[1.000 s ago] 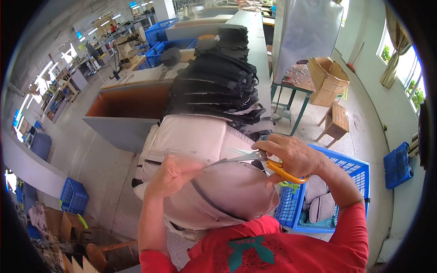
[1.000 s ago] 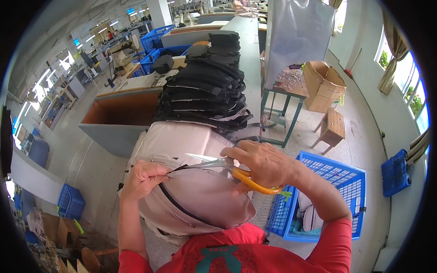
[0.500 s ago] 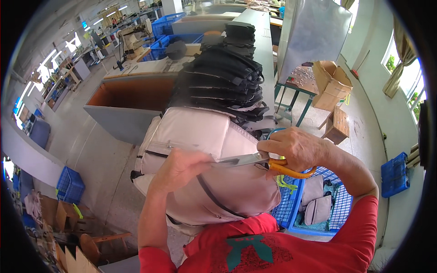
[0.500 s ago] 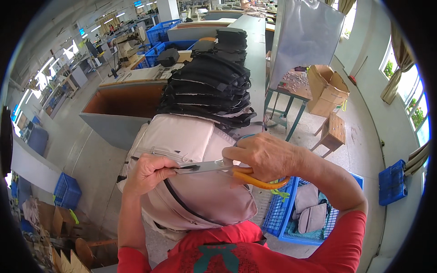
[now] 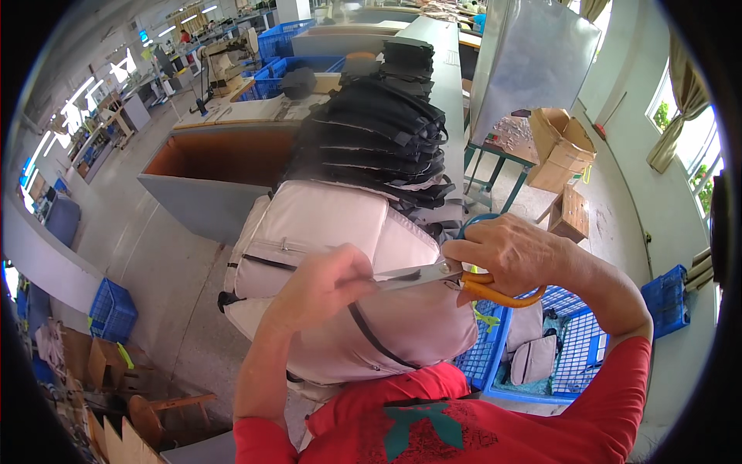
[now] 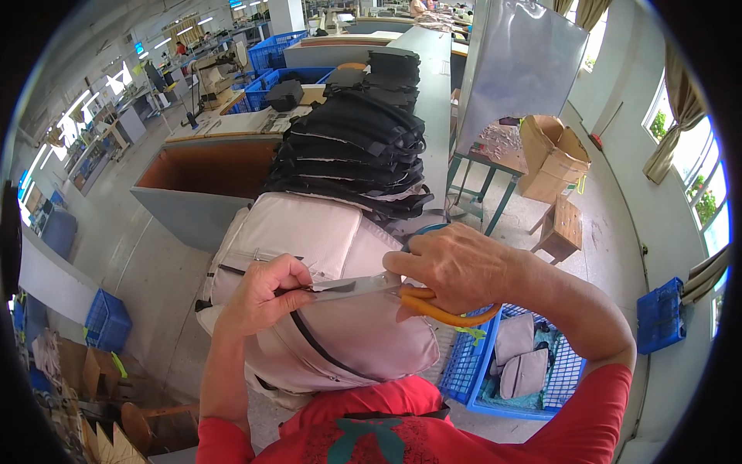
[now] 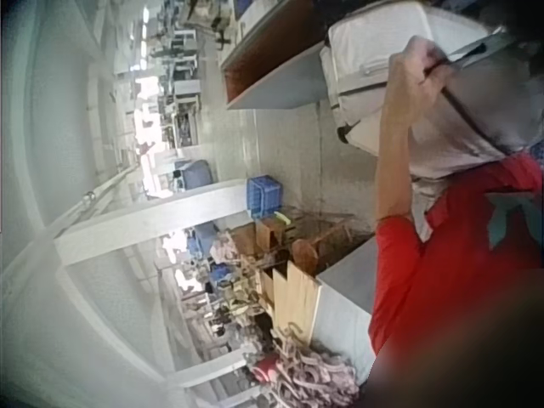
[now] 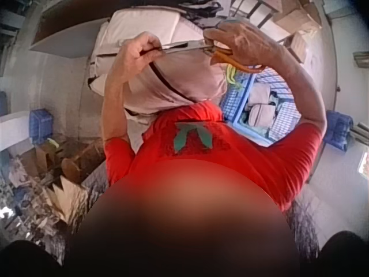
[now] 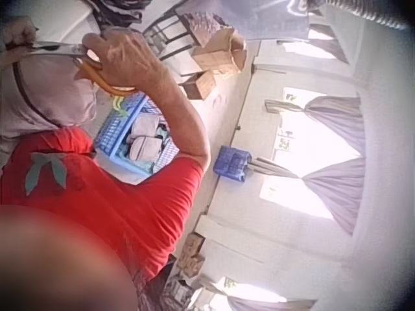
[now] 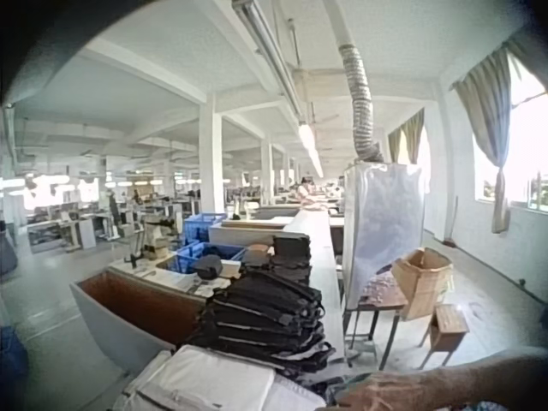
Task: Trimming excess material from backpack components using scissors at a production workbench.
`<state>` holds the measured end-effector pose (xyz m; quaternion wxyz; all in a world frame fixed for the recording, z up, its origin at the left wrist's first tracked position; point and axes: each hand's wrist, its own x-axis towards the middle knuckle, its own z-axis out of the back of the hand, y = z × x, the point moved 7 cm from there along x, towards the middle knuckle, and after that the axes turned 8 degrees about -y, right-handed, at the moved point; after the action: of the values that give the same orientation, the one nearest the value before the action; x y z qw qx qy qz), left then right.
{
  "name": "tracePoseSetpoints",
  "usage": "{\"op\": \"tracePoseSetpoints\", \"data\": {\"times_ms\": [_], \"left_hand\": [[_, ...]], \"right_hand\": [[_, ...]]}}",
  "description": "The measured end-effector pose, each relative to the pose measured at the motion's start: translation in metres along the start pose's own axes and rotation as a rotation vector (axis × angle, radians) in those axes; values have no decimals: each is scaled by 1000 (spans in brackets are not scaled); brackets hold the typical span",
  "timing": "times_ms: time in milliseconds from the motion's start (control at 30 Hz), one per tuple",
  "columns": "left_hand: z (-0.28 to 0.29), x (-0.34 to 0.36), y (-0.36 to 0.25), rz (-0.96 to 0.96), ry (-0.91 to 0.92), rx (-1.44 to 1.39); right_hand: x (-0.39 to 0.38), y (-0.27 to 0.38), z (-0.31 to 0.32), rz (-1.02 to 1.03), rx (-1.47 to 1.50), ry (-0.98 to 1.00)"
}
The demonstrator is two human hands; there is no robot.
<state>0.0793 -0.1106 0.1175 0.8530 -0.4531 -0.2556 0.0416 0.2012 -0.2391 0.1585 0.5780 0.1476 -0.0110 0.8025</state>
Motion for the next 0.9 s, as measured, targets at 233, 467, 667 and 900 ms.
{"op": "tracePoseSetpoints", "data": {"times_ms": [233, 467, 667, 900], "left_hand": [[-8, 0, 10, 192, 64, -94], [-10, 3, 10, 180, 70, -20], [-17, 4, 14, 184, 40, 6], [65, -79, 60, 198, -448, 281]], "right_hand": [[-8, -1, 9, 86, -223, 22], [-6, -9, 13, -75, -42, 56], [9, -23, -32, -407, 534, -112], [-13, -47, -50, -504, 642, -234]]}}
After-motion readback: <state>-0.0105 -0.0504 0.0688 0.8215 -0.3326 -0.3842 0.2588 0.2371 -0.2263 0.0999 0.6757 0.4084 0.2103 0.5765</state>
